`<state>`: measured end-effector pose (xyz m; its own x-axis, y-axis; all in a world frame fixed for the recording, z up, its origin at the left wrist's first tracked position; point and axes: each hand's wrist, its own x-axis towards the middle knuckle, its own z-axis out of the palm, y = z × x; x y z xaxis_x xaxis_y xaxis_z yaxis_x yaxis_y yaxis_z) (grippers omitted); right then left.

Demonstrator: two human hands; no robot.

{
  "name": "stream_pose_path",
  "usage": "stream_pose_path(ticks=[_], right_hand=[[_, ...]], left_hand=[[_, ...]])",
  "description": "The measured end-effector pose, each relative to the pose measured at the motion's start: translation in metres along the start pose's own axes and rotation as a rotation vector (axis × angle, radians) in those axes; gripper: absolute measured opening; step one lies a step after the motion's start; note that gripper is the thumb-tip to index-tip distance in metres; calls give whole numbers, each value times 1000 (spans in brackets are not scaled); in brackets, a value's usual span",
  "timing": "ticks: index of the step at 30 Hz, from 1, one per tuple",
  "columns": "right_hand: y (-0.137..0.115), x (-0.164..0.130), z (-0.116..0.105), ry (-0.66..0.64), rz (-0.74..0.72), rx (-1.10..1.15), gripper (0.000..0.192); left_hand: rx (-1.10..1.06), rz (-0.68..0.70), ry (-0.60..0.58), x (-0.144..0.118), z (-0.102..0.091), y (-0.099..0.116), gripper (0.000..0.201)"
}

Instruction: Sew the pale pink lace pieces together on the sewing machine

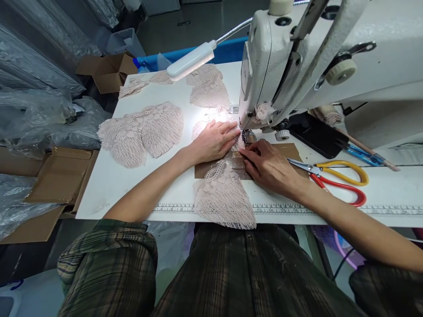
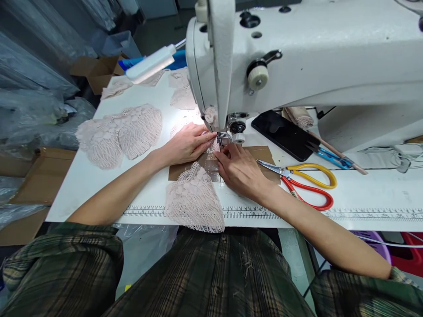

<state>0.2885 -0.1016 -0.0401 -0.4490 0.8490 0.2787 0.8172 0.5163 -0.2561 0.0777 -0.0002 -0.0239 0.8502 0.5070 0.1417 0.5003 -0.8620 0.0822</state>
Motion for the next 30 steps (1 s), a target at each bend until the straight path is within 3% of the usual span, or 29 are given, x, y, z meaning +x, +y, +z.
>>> stream_pose_path(ticks=[12,21,24,27,30], right_hand=[[-9,4,2,-64,117,-162,45],[-13,11,1,-120,127,-291,43],[-12,10,4,-84,129,-299,39],[-12,8,7,-27,130,-308,37],[-12,4,9,13,129,-311,36]], left_hand=[[-11,-68,27,10,9,-2,40],[-89,-79,73,11,16,-9,37],[-92,-79,151,8,18,-8,35],[-65,-29,292,6,22,-5,33],[-64,112,276,6,25,-4,32]])
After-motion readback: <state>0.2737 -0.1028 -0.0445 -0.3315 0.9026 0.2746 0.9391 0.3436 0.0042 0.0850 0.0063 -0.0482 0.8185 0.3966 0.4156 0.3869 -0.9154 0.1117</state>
